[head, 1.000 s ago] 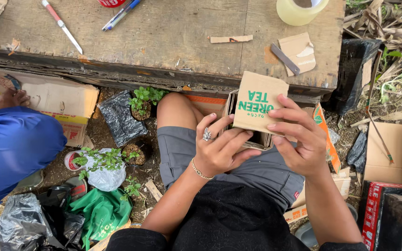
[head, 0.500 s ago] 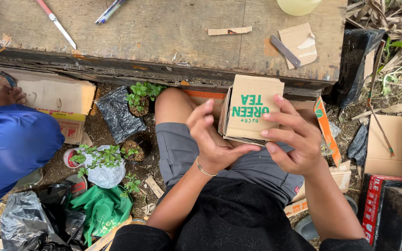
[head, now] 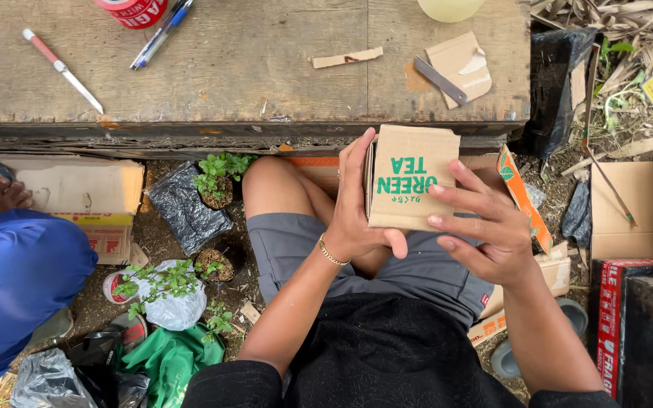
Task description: The person assembles a small cardboard box around a potted plant, trims the flaps with a knife, and then tapes a larger cardboard box shut. The person uses a utility knife to cut the cardboard and clear packing tape to seal the larger box.
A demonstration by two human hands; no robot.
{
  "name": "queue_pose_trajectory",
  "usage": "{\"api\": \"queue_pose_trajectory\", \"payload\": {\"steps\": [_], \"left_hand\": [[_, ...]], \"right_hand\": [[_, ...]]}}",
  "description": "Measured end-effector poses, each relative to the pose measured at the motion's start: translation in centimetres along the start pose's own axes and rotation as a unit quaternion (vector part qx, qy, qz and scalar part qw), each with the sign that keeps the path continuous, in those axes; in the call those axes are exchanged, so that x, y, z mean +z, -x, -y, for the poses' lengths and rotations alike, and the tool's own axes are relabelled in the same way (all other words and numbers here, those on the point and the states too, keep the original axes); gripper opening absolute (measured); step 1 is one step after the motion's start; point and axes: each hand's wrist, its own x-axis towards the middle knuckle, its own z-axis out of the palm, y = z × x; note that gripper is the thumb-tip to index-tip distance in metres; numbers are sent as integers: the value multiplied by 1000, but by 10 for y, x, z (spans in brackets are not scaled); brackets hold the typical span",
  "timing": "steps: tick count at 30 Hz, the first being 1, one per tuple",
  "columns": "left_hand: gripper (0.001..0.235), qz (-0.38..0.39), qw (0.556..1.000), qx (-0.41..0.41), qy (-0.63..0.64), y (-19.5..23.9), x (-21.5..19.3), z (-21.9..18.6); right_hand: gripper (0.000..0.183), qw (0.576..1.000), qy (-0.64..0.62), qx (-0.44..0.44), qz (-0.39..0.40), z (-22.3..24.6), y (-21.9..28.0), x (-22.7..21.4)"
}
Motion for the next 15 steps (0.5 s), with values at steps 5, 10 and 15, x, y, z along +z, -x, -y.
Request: {"api": "queue_pose_trajectory", "payload": {"steps": [5,10,15], "left_hand": [[135,-16,999,0,-32,0,6,2],[116,-34,999,0,-39,0,9,0],[129,-33,996,67,-53,-8,-1,-6]], "right_hand": [[27,999,12,-26,-15,-6,3,2],[22,998,-51,12,-26,-13,10,5],[13,992,-99,24,-75,-11,18,19]]}}
